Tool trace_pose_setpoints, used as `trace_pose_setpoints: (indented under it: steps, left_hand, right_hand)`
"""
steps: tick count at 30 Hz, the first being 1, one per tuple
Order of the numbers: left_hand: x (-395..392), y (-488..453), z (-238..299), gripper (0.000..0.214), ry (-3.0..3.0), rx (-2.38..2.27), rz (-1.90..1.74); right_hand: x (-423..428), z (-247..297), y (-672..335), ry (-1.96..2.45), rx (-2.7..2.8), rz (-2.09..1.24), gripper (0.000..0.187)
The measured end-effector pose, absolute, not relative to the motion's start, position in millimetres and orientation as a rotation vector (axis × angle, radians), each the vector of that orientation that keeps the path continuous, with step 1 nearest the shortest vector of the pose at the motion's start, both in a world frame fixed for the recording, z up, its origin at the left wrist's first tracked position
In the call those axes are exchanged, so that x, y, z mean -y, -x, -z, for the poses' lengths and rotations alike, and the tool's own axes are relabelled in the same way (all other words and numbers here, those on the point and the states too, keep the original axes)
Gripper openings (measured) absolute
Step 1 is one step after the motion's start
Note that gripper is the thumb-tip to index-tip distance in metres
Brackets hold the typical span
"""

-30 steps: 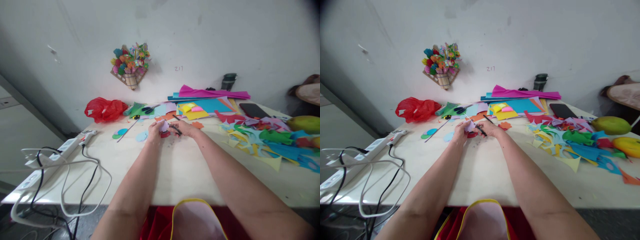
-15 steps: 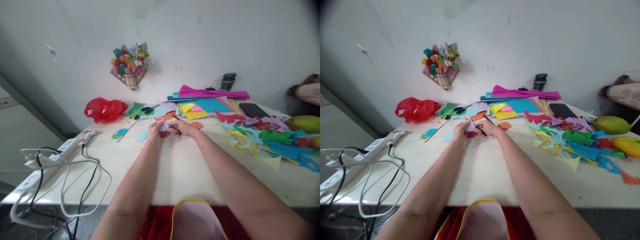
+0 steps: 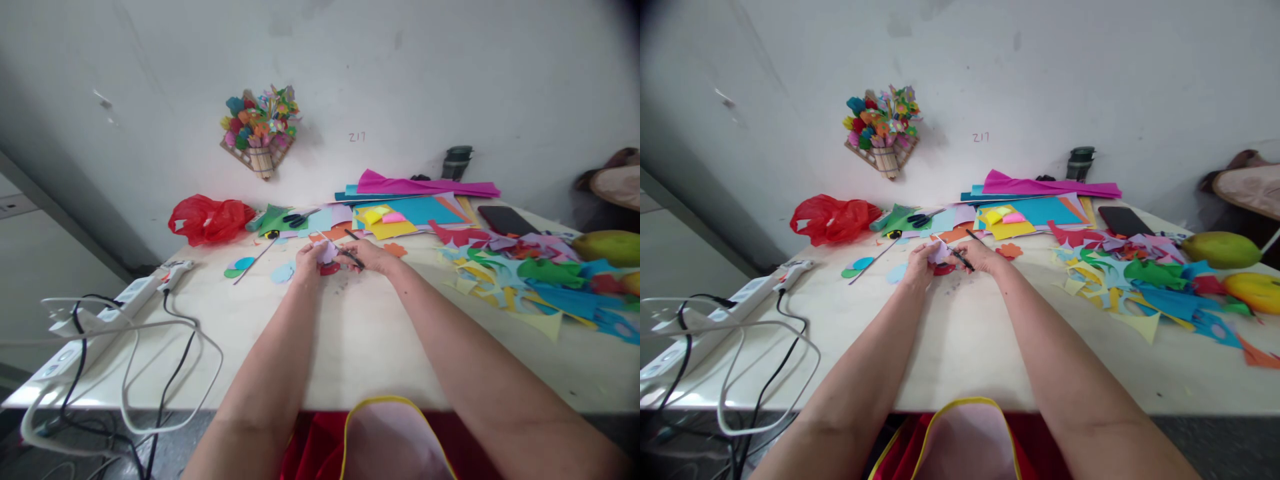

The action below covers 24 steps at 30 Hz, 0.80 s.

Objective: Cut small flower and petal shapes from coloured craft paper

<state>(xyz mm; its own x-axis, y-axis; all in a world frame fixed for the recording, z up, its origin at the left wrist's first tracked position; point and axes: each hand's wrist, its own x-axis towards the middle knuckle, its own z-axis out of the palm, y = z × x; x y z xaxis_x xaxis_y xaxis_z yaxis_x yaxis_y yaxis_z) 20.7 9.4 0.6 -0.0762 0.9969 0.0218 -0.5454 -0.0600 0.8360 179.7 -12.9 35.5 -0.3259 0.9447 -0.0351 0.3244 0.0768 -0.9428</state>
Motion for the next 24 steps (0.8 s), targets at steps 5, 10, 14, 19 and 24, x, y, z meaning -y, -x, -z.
trace_pose_setpoints:
  steps: [5, 10, 14, 19, 24]
  left_hand:
    - [-9, -21, -2, 0.031, -0.758, -0.807, -1.510]
    - [-9, -19, -1, 0.027, -0.794, -0.832, -1.489]
    - [-9, -18, 2, 0.030, -0.848, -0.810, -1.456]
    - [-9, -19, 4, 0.037, -0.906, -0.777, -1.413]
    - [-8, -18, 5, 0.043, -0.957, -0.791, -1.351]
  right_hand:
    - [4, -28, -184, 1.227, 1.743, -1.264, 0.019]
    - [-5, -20, -189, 1.185, 1.754, -1.253, 0.018]
    - [-7, -18, -193, 1.134, 1.704, -1.234, 0.023]
    - [-3, -23, -197, 1.134, 1.582, -1.216, 0.029]
    - [-4, -24, -198, 1.098, 1.437, -1.127, 0.030]
